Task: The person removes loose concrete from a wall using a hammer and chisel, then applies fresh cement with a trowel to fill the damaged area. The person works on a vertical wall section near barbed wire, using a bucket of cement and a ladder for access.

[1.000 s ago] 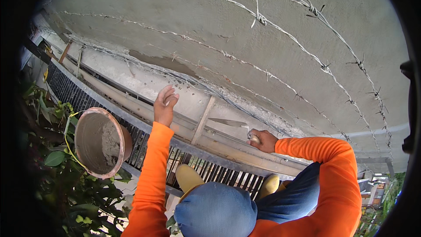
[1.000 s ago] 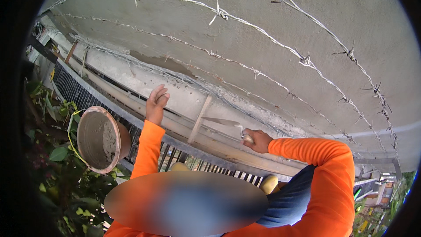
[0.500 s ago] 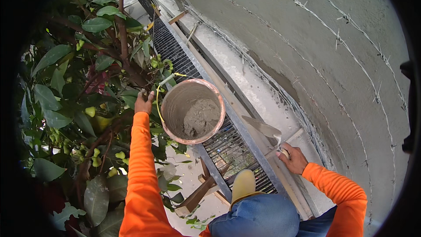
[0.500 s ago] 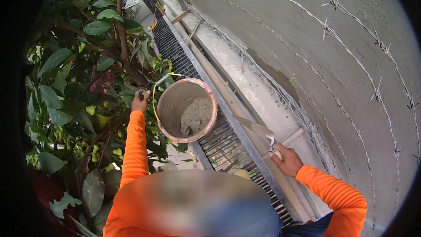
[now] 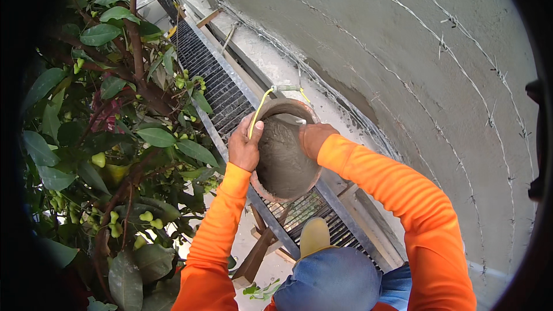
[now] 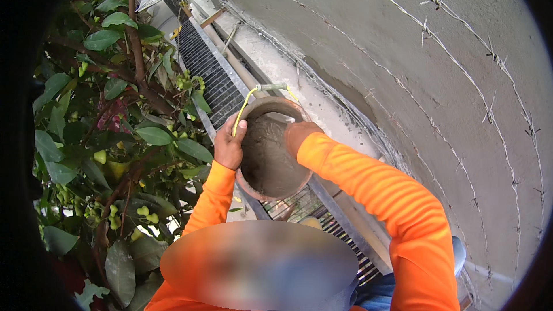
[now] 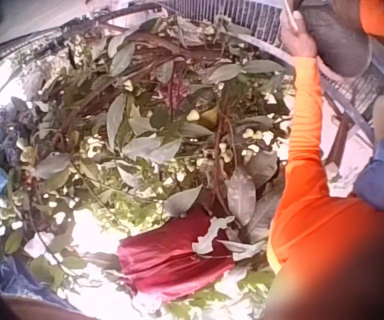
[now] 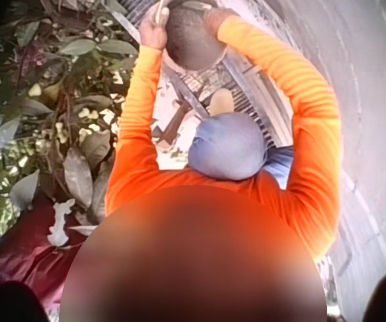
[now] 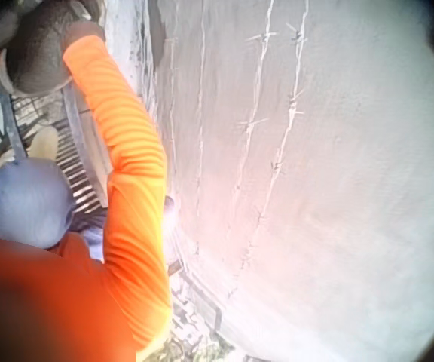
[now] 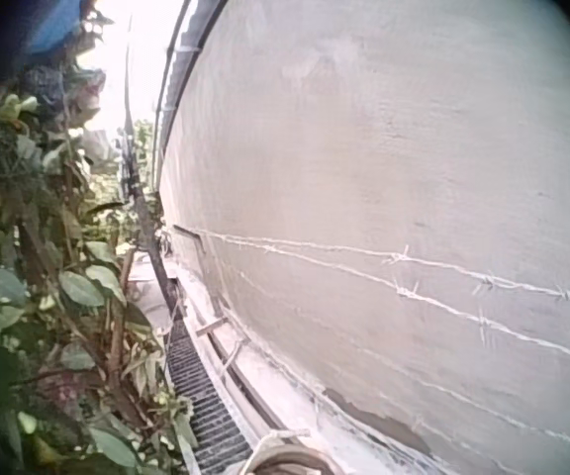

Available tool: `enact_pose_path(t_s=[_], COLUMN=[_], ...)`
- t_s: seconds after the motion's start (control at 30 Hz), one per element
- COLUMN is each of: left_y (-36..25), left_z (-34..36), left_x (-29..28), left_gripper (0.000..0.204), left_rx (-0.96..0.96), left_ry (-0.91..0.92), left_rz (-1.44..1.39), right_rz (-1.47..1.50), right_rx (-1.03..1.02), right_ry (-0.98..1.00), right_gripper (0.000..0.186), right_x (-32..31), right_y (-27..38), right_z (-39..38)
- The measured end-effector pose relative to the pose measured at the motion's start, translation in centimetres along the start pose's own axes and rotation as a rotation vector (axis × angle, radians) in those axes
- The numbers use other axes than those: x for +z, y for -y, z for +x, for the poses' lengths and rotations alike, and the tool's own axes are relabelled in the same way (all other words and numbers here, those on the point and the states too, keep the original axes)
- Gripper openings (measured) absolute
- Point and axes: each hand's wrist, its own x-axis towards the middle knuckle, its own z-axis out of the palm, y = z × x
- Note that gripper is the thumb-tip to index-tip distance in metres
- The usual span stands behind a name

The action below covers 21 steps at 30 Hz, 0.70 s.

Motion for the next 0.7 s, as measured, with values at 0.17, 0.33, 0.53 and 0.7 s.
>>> enact_pose_path(t_s=[0.17,0.33,0.53,0.7], left_y=[-0.5,-1.3,-1.9,-0.2], left_z=[1.9,0.7,-2.4,-4.2], left_x=[0.6,1.6,1.0,-1.8], left_gripper=[0.048,0.046,0.045,0.049], left_rx=[0.022,0.039,0.107,0.102], left_ry=[0.031,0.024,0.065,-0.016], left_rz=[0.02,0.022,0.074,-0.027], right_rz=[-0.117,-0.183,-0.195,0.731], right_rx=[-0.235,0.058,-0.222,0.292], right_ry=[0.233,-0.041,0.657,1.033], right_gripper=[0.026,0.026,0.034,0.032], right_x=[0.8,-2.6,5.0,5.6], right_y=[2.8,0.0,-3.2,-0.9], right_z=[-5.7,-1.2,-0.5,-5.2])
